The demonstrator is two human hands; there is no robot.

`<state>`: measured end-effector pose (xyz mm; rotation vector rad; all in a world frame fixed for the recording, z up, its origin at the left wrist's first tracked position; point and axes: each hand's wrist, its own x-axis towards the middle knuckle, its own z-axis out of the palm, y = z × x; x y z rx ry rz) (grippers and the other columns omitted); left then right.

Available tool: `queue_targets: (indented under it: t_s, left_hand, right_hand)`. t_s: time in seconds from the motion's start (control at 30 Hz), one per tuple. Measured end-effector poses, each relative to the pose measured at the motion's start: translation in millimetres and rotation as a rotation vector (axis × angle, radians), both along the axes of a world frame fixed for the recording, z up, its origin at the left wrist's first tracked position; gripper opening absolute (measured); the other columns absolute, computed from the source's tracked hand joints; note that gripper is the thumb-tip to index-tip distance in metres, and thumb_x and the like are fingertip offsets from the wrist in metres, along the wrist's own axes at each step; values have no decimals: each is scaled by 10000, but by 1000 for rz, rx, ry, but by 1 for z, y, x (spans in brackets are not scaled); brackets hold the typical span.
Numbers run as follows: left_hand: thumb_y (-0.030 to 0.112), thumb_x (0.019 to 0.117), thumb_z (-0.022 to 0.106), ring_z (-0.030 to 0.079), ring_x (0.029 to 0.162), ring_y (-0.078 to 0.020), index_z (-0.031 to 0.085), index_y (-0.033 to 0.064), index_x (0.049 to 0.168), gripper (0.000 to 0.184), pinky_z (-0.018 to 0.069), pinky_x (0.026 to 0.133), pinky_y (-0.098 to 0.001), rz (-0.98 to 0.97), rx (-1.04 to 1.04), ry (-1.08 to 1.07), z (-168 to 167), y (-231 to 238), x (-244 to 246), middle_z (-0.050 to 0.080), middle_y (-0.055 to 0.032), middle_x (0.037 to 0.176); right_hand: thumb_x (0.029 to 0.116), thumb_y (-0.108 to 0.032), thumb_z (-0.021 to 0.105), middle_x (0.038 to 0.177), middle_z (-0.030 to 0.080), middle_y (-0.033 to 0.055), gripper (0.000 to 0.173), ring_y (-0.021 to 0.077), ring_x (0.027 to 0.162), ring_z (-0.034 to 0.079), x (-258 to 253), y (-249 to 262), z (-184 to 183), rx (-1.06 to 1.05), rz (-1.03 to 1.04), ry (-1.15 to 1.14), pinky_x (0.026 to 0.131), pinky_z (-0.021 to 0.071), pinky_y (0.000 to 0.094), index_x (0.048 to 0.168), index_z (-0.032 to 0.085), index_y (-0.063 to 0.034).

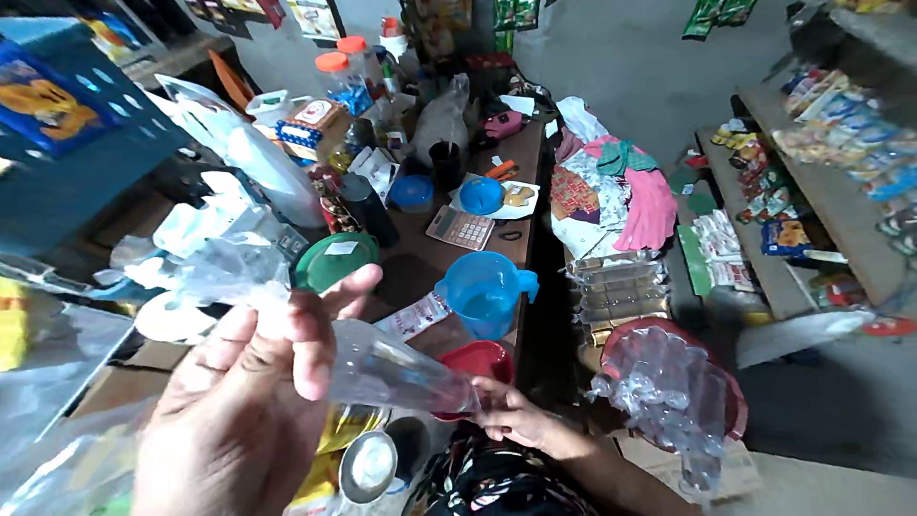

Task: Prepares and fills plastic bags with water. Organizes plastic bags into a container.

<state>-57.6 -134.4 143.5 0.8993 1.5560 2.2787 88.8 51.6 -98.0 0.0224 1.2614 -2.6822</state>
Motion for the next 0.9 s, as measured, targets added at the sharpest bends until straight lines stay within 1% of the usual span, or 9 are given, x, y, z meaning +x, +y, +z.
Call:
queue_targets:
  t_s: [0.13,0.27,0.33,0.47,0.57,0.63,0.7,0.8,0.9]
  left_hand:
    - [184,1052,517,731,875,-149,694,122,1002,194,607,796,-243,85,-101,79,3,-10,-8,753,-73,1077]
    - [148,1053,483,679,1137,-252,688,125,1008,211,474,1123,-493,-103,106,-263,9,-2,1,718,-58,958]
    - [117,1042,445,685,1129,-225,714,135,982,277,489,1103,-476,-134,197,-379,8,2,3,737,-50,990]
    - [96,1064,394,675,1160,-210,702,102,1012,313,488,1111,-438,-118,325,-387,0,-8,-8,740,-53,1072]
    - [80,1091,330,702,1088,-214,612,81,1040,286,543,1053,-416,65,151,-198,7,-11,-12,722,-45,958]
    - [81,1073,396,712,991,-168,615,81,1061,219,581,957,-330,141,-43,49,14,-14,-13,716,-5,915]
    - [110,1049,471,701,825,-95,651,100,1052,180,583,865,-252,74,-98,104,15,-17,-12,722,21,864]
    - [151,1027,519,627,637,-87,675,111,934,186,566,879,-290,-108,-60,-3,-1,-19,-5,609,47,647]
    - [131,1023,475,659,721,-126,647,71,992,185,570,902,-332,-210,29,-158,-20,-24,-8,613,12,701]
  right_hand:
    - [1055,-233,534,1045,712,-42,400,-36,626,535,-3,-5,-17,-148,-121,0,527,428,131,1450,554,-173]
    - [886,-404,772,1289,667,-24,633,10,909,642,3,-18,-13,2,-70,177,772,541,206,1424,582,-129]
    - [788,-341,872,1511,508,36,649,36,1153,593,4,-27,-2,194,-78,312,912,528,225,1324,641,-58]
    - [738,-126,874,1450,512,160,764,136,1309,535,10,-39,25,378,-174,280,1107,469,301,1380,521,91]
    - [855,-166,780,1455,524,173,863,144,1224,601,13,-40,23,354,-357,189,1020,533,305,1525,310,109]
    - [967,-258,680,1336,625,85,841,156,959,708,18,-35,19,86,-355,70,714,618,304,1605,163,-78]
    - [1021,-476,571,1084,728,18,727,90,689,687,19,-25,21,-56,-298,-63,538,559,216,1597,206,-222]
    - [1108,-392,312,796,715,-18,351,45,549,617,18,-17,19,-42,-183,-232,496,505,176,1318,514,-197]
    - [1063,-326,496,1187,700,-16,420,25,744,646,15,-9,2,-21,-109,-25,600,519,177,1436,532,-137]
